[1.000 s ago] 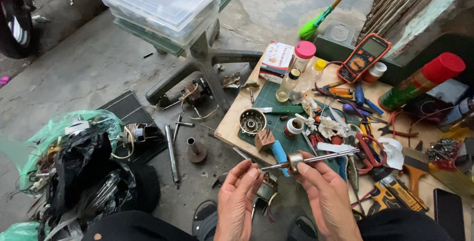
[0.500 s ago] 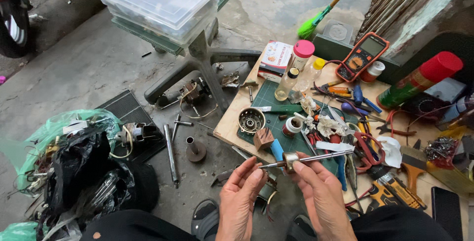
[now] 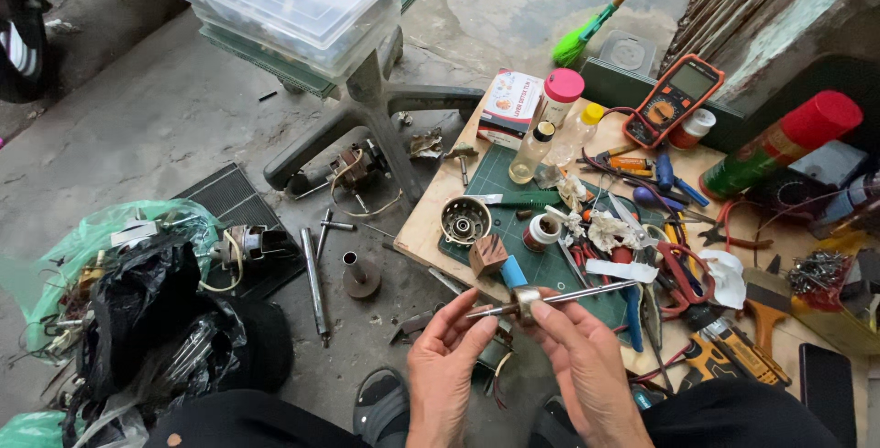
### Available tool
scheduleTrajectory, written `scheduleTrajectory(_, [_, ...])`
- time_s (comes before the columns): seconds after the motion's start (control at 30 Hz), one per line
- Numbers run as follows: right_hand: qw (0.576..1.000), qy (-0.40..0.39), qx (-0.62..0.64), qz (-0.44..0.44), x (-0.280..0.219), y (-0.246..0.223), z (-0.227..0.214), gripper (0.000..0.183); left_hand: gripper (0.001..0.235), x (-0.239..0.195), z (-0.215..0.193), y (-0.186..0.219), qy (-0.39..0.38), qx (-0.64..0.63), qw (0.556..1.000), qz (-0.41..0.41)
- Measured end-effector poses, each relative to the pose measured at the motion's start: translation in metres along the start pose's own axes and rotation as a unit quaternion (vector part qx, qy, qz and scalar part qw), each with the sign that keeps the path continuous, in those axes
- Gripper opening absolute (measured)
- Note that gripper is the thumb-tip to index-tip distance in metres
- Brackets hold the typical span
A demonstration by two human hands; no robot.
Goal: The person applies liquid from a bottle onto a metal rod, then inserts the rod into a cylindrical motor component. They rotate the component to check the fit and alignment, handling the parts by hand throughout the process.
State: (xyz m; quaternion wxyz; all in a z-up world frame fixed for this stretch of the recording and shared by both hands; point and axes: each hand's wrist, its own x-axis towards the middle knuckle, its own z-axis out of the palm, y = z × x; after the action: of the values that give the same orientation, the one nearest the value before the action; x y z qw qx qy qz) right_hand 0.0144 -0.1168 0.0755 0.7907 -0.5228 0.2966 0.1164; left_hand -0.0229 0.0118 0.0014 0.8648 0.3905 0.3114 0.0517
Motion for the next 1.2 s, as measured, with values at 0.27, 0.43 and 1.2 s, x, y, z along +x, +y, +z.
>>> scheduleTrajectory(0.27, [0.999, -0.032, -0.001, -0.013, 0.006, 0.014, -0.006, 0.032, 0.055, -0.001, 0.000, 0.000, -0.024, 0.015, 0.999, -0.017])
scheduleTrajectory(0.43, [1.000, -0.015, 0.001, 0.013, 0.006, 0.014, -0.006, 0.034, 0.054, 0.000, -0.001, -0.002, -0.020, 0.018, 0.999, -0.041])
scheduleTrajectory(1.2, [0.999, -0.007, -0.018, 0.040, 0.003, 0.006, -0.001, 0.033, 0.026, -0.002, 0.001, -0.001, 0.001, 0.013, 0.994, -0.111])
